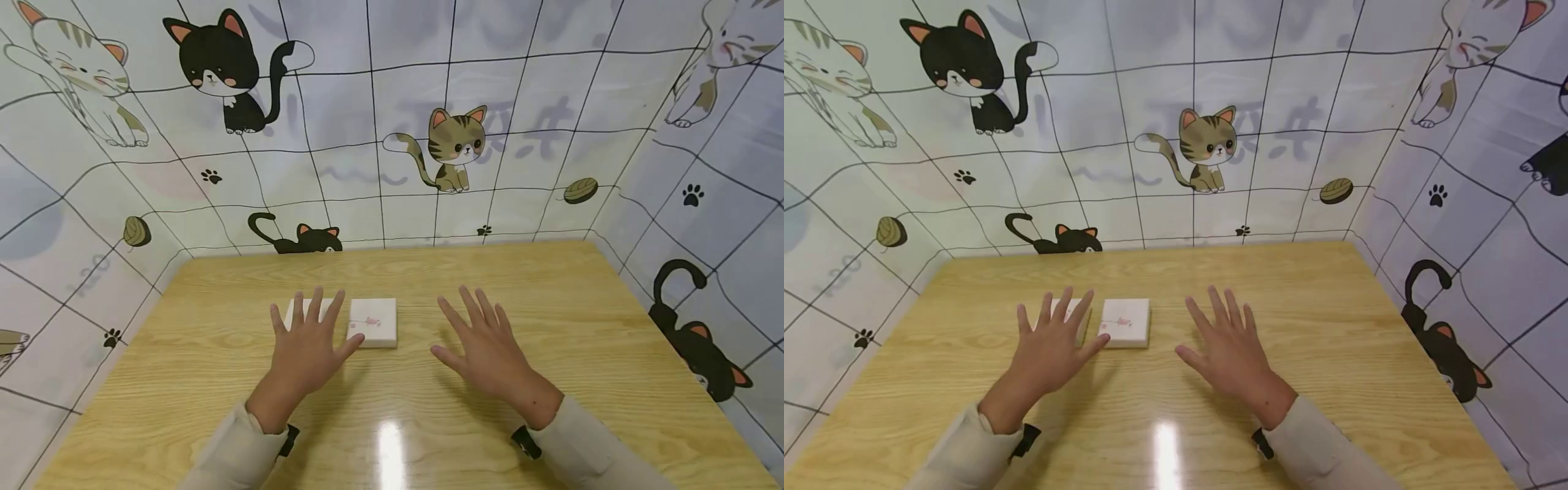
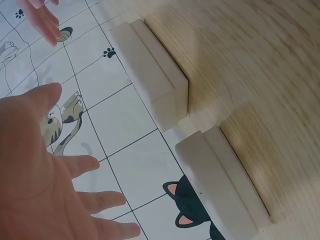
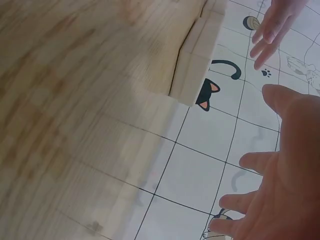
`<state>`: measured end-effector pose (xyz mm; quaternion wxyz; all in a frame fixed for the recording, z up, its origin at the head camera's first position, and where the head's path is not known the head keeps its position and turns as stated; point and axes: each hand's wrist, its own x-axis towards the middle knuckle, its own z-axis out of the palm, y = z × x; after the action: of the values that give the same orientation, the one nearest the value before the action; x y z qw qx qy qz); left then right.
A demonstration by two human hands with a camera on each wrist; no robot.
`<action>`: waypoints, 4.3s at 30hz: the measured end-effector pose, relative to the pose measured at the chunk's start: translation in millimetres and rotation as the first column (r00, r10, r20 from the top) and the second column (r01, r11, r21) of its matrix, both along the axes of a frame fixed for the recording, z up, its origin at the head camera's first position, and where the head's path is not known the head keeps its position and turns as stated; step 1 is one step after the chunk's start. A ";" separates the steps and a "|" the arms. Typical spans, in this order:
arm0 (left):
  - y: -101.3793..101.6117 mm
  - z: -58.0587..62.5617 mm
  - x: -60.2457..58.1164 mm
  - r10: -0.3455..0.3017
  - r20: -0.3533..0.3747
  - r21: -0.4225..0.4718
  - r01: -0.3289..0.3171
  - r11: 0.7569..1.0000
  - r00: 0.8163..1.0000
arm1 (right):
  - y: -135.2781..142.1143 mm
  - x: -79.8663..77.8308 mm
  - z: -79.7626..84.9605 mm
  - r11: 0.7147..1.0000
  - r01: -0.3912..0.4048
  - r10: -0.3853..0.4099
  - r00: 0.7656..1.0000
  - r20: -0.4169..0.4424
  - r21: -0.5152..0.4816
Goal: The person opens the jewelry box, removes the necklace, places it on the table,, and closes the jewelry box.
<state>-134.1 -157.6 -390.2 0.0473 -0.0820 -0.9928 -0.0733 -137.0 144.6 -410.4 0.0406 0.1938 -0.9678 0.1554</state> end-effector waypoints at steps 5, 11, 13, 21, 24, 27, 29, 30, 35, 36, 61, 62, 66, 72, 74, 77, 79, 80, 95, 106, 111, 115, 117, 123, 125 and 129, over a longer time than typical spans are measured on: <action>-4.2 -1.6 1.5 0.001 -0.006 0.003 -0.001 1.000 1.000 | -5.6 1.6 -3.9 0.999 -0.014 0.015 0.999 0.037 -0.046; -10.3 -5.4 5.1 0.016 0.013 -0.009 -0.016 1.000 1.000 | -11.3 5.2 -7.8 0.998 -0.023 0.027 0.997 0.070 -0.058; -11.4 -6.7 8.2 0.016 0.019 -0.011 -0.016 1.000 1.000 | -13.5 6.1 -7.3 0.997 -0.025 0.031 0.996 0.083 -0.068; -7.5 -15.7 22.5 -0.039 -0.095 -0.030 0.036 0.999 0.995 | -29.8 -2.1 0.7 0.981 -0.079 0.113 0.975 0.189 -0.178; -5.3 -17.2 27.2 -0.058 -0.096 -0.016 0.057 0.998 0.994 | -40.3 -12.1 3.2 0.977 -0.092 0.136 0.963 0.233 -0.191; -3.8 -18.5 29.6 -0.072 -0.087 -0.004 0.072 0.997 0.994 | -52.2 -26.6 3.7 0.976 -0.108 0.156 0.951 0.265 -0.187; -3.2 -19.7 29.9 -0.072 -0.078 0.003 0.073 0.997 0.994 | -60.2 -38.0 1.7 0.976 -0.118 0.168 0.944 0.283 -0.183; -3.0 -20.5 29.8 -0.074 -0.076 0.003 0.075 0.997 0.994 | -63.8 -43.6 0.2 0.975 -0.122 0.174 0.939 0.297 -0.188; -1.1 -24.1 28.7 -0.066 -0.046 0.029 0.067 0.997 0.997 | -77.4 -67.2 -9.2 0.966 -0.134 0.205 0.917 0.342 -0.221; -0.6 -24.5 28.7 -0.064 -0.038 0.033 0.066 0.997 0.997 | -78.9 -70.5 -10.8 0.965 -0.137 0.210 0.913 0.348 -0.225; 13.1 -22.9 16.4 -0.164 -0.098 0.023 0.167 0.986 0.982 | -67.3 -38.3 -12.7 0.964 -0.080 0.180 0.898 0.403 -0.253; 15.5 -22.5 15.6 -0.171 -0.096 0.016 0.173 0.985 0.981 | -65.6 -34.9 -11.7 0.963 -0.076 0.179 0.899 0.399 -0.260; 24.6 -18.4 13.7 -0.200 -0.048 -0.008 0.200 0.980 0.979 | -58.5 -22.5 -9.2 0.959 -0.074 0.178 0.907 0.382 -0.272; 34.8 -16.9 14.8 -0.258 0.082 -0.024 0.261 0.965 0.963 | -49.2 -8.4 -9.6 0.957 -0.092 0.193 0.910 0.366 -0.277; 38.9 -18.2 14.5 -0.293 0.108 -0.016 0.296 0.955 0.950 | -46.0 -4.8 -8.7 0.960 -0.079 0.176 0.916 0.360 -0.267; 46.3 -20.5 12.4 -0.347 0.114 -0.023 0.352 0.936 0.931 | -40.4 -0.1 -7.0 0.965 -0.061 0.150 0.926 0.345 -0.256; 51.1 -21.2 11.2 -0.368 0.113 -0.035 0.374 0.927 0.923 | -36.7 2.5 -6.2 0.964 -0.059 0.147 0.931 0.335 -0.258; 53.2 -21.5 11.0 -0.377 0.115 -0.037 0.383 0.923 0.919 | -34.9 3.7 -6.0 0.963 -0.065 0.153 0.931 0.332 -0.263; 56.9 -32.5 11.2 -0.419 0.155 0.025 0.421 0.907 0.894 | -10.9 4.6 -20.5 0.886 -0.154 0.336 0.864 0.376 -0.437; 51.4 -28.2 6.7 -0.451 0.141 0.133 0.435 0.891 0.881 | -2.6 -0.9 -22.8 0.775 -0.118 0.458 0.781 0.424 -0.620; 52.6 -19.0 5.1 -0.448 0.146 0.190 0.419 0.888 0.882 | -1.5 -2.0 -17.9 0.748 -0.085 0.476 0.760 0.443 -0.658; 53.6 -13.1 9.4 -0.446 0.142 0.188 0.419 0.888 0.884 | -3.6 -1.6 -15.1 0.752 -0.108 0.470 0.780 0.413 -0.651; 54.0 -11.9 11.7 -0.450 0.133 0.181 0.425 0.887 0.883 | -4.6 -0.8 -14.2 0.757 -0.124 0.464 0.793 0.394 -0.641; 54.9 -16.8 13.3 -0.467 0.125 0.146 0.450 0.881 0.875 | -8.9 1.6 -14.5 0.766 -0.151 0.463 0.804 0.372 -0.625; 55.1 -18.5 12.8 -0.473 0.123 0.133 0.458 0.879 0.872 | -10.3 1.8 -15.8 0.775 -0.157 0.455 0.810 0.369 -0.612; 56.2 -17.7 12.5 -0.479 0.129 0.130 0.464 0.876 0.868 | -11.7 3.2 -16.5 0.787 -0.185 0.447 0.828 0.337 -0.589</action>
<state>-121.5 -101.4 -407.9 -0.0464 -0.3137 -0.9386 -0.1359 -133.8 133.0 -426.9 -0.1650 0.2964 -0.8188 0.4631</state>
